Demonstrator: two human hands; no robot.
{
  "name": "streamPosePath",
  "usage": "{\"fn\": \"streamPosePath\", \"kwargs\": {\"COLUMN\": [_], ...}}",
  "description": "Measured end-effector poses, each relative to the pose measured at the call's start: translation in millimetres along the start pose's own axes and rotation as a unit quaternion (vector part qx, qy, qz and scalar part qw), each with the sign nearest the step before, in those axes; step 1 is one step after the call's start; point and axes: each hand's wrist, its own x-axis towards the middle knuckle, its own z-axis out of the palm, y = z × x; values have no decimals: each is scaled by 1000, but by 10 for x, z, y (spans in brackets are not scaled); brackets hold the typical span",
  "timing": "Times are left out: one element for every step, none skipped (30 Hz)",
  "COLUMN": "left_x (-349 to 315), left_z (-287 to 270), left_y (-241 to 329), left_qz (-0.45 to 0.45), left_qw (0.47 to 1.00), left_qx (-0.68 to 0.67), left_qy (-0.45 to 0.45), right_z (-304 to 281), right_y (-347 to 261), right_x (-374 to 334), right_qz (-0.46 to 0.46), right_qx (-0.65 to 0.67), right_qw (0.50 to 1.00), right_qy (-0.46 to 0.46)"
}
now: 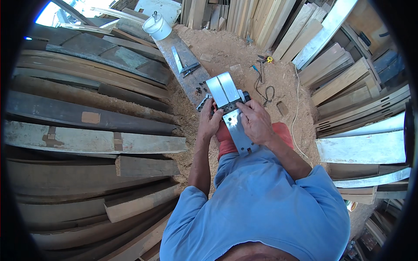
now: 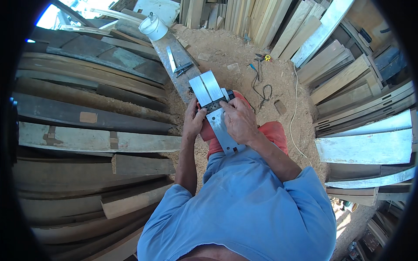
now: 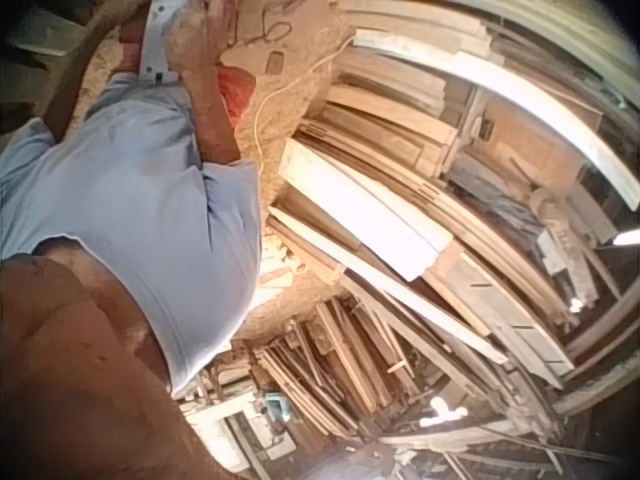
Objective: The person holds a power planer upside down while seated and uses hands to turn and adjust a set of metal components on the base of the tool.
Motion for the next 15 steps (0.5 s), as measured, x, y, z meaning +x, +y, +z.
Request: {"fn": "streamPosePath", "kwargs": {"left_x": [1,3,6,7,8,9,9,4,1,2,4,4,6,5,8], "left_z": [2,1,1,-3,-7,-10,-10,-11,-10,-11,-11,-13,-12,-14,-12], "left_y": [5,10,15,8,-2,-11,-17,-22,-29,-34,-39,-44,-28,-9,4], "left_qz": [-1,-1,-2,1,3,5,0,-4,-9,-8,-7,-6,-10,-14,-18], "left_qw": [1000,1000,1000,1000,1000,1000,1000,1000,1000,1000,1000,1000,1000,1000,1000], "left_qx": [4,9,13,11,8,5,-1,-7,-13,-13,-12,-11,-10,-10,-9], "left_qy": [-1,-1,-2,-2,-3,-3,-3,-3,-3,-2,-1,1,1,0,0], "right_z": [-1,1,7,13,16,19,18,23,31,38,41,44,46,48,51], "right_y": [4,10,17,22,23,24,27,34,44,49,49,47,50,56,61], "right_x": [0,1,3,6,6,6,8,10,11,16,25,34,41,46,49], "right_qz": [-1,-2,-3,-5,-5,-6,-7,-8,-9,-11,-11,-11,-10,-10,-9], "right_qx": [-3,-3,-3,-3,-1,1,3,2,2,2,0,-2,-5,-3,-1], "right_qw": [1000,1000,1000,1000,1000,1000,1000,1000,1000,1000,1000,1000,1000,1000,1000], "right_qy": [-1,0,0,0,0,-1,-2,-3,-4,-5,-5,-6,-6,-7,-8]}}
